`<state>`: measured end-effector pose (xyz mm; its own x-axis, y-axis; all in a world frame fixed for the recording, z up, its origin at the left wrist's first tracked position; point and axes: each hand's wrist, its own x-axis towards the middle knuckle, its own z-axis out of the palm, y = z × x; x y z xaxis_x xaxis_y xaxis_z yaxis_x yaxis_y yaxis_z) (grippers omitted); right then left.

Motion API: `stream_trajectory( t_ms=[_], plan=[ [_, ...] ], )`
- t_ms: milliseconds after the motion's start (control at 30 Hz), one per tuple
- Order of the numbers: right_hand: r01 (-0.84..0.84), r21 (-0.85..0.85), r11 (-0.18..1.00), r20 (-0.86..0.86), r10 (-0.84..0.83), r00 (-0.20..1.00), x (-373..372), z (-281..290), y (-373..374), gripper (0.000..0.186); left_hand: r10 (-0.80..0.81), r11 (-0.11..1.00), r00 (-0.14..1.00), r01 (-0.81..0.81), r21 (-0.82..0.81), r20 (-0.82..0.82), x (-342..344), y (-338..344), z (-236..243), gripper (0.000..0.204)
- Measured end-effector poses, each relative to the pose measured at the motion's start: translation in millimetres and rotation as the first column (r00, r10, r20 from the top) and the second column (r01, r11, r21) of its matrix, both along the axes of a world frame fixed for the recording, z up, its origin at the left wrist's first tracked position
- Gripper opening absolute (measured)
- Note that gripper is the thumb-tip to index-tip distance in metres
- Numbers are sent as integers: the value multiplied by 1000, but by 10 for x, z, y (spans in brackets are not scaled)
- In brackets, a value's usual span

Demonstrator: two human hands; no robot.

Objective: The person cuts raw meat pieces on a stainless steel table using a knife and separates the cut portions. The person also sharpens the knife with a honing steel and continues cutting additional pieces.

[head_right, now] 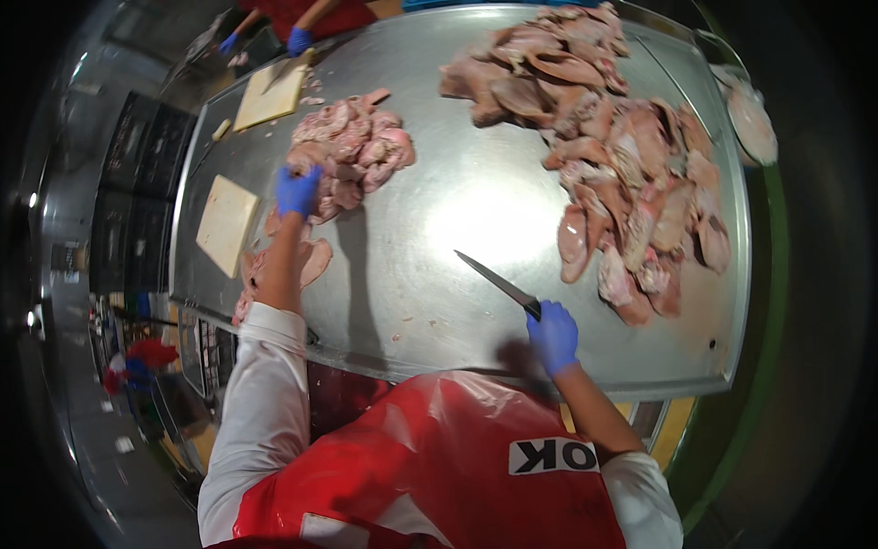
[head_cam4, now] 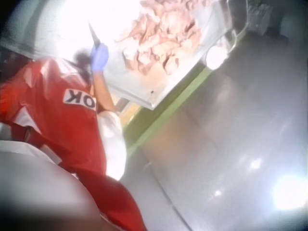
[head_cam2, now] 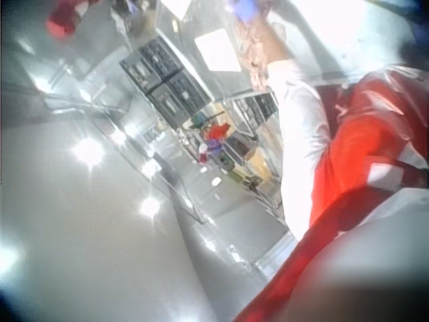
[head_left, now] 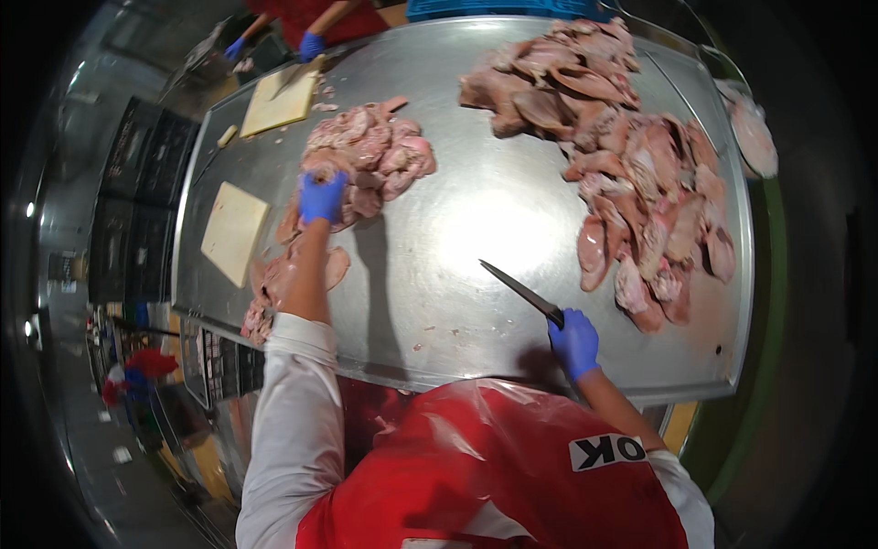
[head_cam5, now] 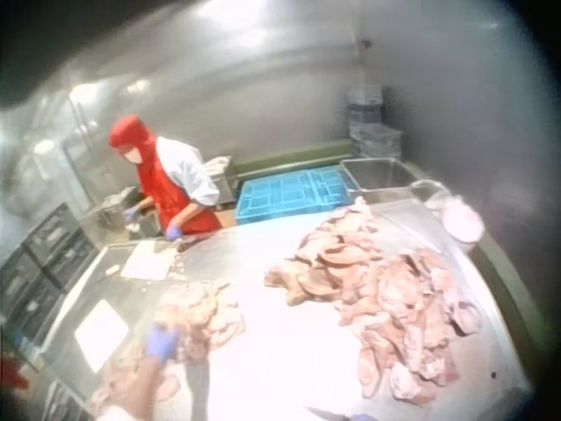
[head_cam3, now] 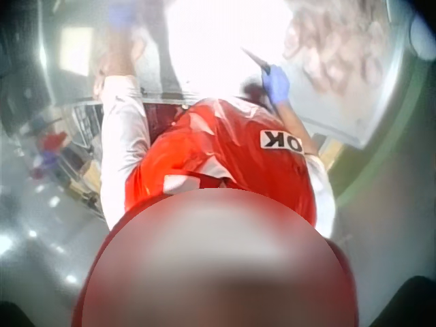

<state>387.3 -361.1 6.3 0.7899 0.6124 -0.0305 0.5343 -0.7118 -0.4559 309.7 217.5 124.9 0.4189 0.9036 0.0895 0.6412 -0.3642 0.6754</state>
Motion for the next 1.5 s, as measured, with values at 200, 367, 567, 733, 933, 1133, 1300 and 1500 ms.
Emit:
stream_trajectory(
  t_ms=[200, 367, 567, 733, 933, 1133, 1300, 1500],
  plan=[
    [-74, 93, 993, 106, 64, 992, 150, -59, -119, 29, 72, 996, 997, -72, 45, 12, 2, 254, 460, 105],
    [123, 133, 983, 193, -148, 970, 679, 64, 59, 38, -269, 957, 962, 274, -100, 54, -758, -595, -248, 72],
    [538, 63, 841, -181, -521, 834, 1536, 27, 312, 48, -65, 780, 989, 132, -612, 130, -1443, -2221, -724, 57],
    [496, 148, 855, -490, -373, 788, 1581, -401, 431, 37, -126, 723, 982, 189, -665, 141, -1496, -2882, -623, 50],
    [220, 215, 952, -723, 3, 691, 389, 396, 1040, 36, 164, 113, 974, 137, -984, 155, -1062, -2961, -128, 70],
    [-217, 307, 926, -782, 376, 497, -563, 803, 1295, 48, 383, 33, 760, 558, -829, 526, -1235, -3055, -354, 74],
    [-341, 290, 894, -537, 447, 715, -306, 615, 896, 40, -56, 543, 993, 114, -832, 99, -1836, -2595, -670, 63],
    [-207, 18, 978, -129, 208, 970, 312, 111, 113, 27, 13, 960, 950, -99, -261, -310, -2035, -2645, -772, 79]
  ],
)
